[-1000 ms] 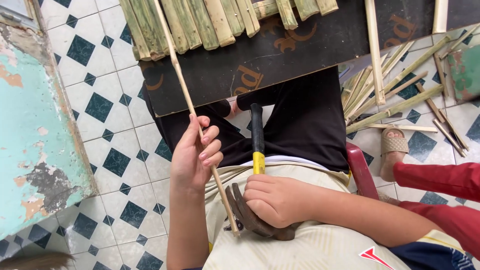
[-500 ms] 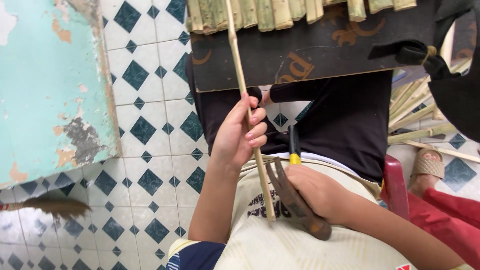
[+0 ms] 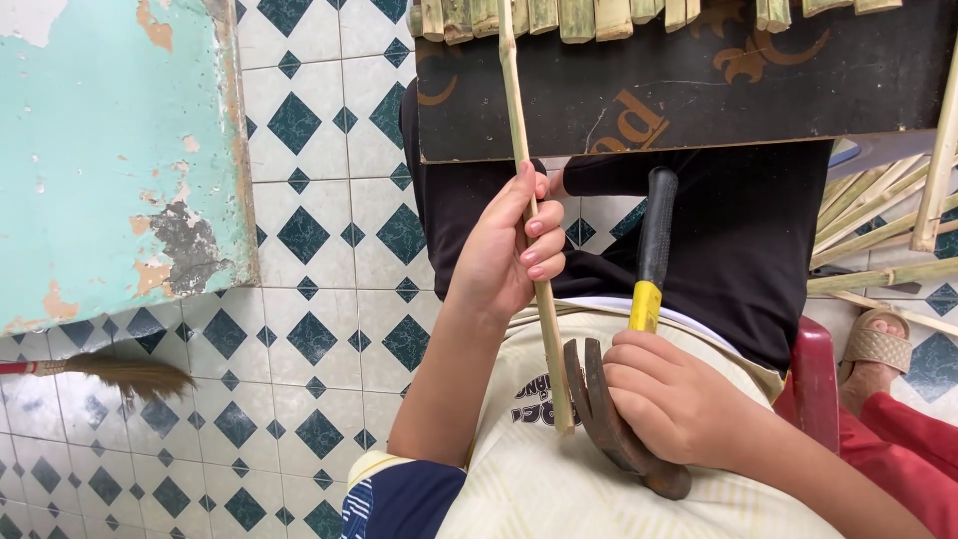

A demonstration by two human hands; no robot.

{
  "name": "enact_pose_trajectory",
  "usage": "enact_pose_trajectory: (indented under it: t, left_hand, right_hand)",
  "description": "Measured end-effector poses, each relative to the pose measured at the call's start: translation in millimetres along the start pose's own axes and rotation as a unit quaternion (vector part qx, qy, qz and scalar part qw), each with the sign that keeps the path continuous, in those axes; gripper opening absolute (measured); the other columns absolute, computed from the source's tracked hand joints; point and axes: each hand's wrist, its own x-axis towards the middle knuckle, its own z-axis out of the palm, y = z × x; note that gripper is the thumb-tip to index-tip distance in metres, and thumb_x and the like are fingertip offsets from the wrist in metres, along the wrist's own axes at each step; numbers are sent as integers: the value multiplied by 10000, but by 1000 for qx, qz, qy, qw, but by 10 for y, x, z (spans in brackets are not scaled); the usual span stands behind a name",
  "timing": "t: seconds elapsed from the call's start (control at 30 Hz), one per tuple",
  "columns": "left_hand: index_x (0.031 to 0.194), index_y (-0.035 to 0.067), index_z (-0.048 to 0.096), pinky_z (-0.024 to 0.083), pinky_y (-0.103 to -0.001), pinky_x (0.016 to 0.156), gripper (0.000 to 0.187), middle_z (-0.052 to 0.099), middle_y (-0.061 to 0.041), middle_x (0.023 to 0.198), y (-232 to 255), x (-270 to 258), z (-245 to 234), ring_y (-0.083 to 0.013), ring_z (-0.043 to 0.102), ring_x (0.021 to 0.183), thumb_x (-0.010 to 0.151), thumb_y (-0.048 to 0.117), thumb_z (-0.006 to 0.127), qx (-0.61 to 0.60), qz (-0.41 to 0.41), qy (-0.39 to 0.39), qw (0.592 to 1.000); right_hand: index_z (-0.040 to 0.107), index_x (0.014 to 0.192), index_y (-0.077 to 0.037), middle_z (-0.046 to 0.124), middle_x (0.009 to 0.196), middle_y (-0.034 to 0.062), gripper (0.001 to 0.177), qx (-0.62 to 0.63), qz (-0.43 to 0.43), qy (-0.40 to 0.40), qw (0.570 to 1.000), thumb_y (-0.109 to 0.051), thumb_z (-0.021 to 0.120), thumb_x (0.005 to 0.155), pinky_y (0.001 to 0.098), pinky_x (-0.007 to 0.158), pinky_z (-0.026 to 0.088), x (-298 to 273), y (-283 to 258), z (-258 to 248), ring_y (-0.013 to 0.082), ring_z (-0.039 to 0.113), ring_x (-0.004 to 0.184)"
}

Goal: Nailing thin bamboo strips onto a wooden base to assemble a furniture component.

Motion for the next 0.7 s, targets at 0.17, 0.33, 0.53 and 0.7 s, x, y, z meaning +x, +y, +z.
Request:
enact_pose_trajectory:
  t: [0.17,0.33,0.53,0.7]
  left_hand:
    - [747,128,431,278,-142,280,283,332,39,506,41,-20,21,-33,311,323,941,326,374,-16,-7,-11,1000]
    - [736,134,431,283,-140,270,285,327,42,499,30,-24,34,-28,315,319,939,327,377,-14,-9,-13,1000]
    - [749,135,416,277,-138,267,270,312,43,501,42,-15,33,-27,308,317,939,324,381,-3,-3,4,1000]
    - [734,151,387,253,-141,255,278,286,54,491,47,-34,108,-25,284,310,910,365,409,9,-10,22,1000]
  right_hand:
    - [390,744,8,440,723,149,166,31,22,-13,999,-1,300,883,450,720,431,-79,19,25,300,391,634]
    - [379,760,24,458,741,166,138,24,12,-1,1000,3,306,875,482,745,439,-73,-13,10,329,426,668]
    - [362,679,0,447,714,154,190,3,-12,-19,1000,23,337,866,443,691,441,-21,7,-13,306,411,633]
    - [354,648,-8,442,700,155,206,-22,-24,-22,999,40,331,847,445,714,457,-34,10,-15,319,431,650]
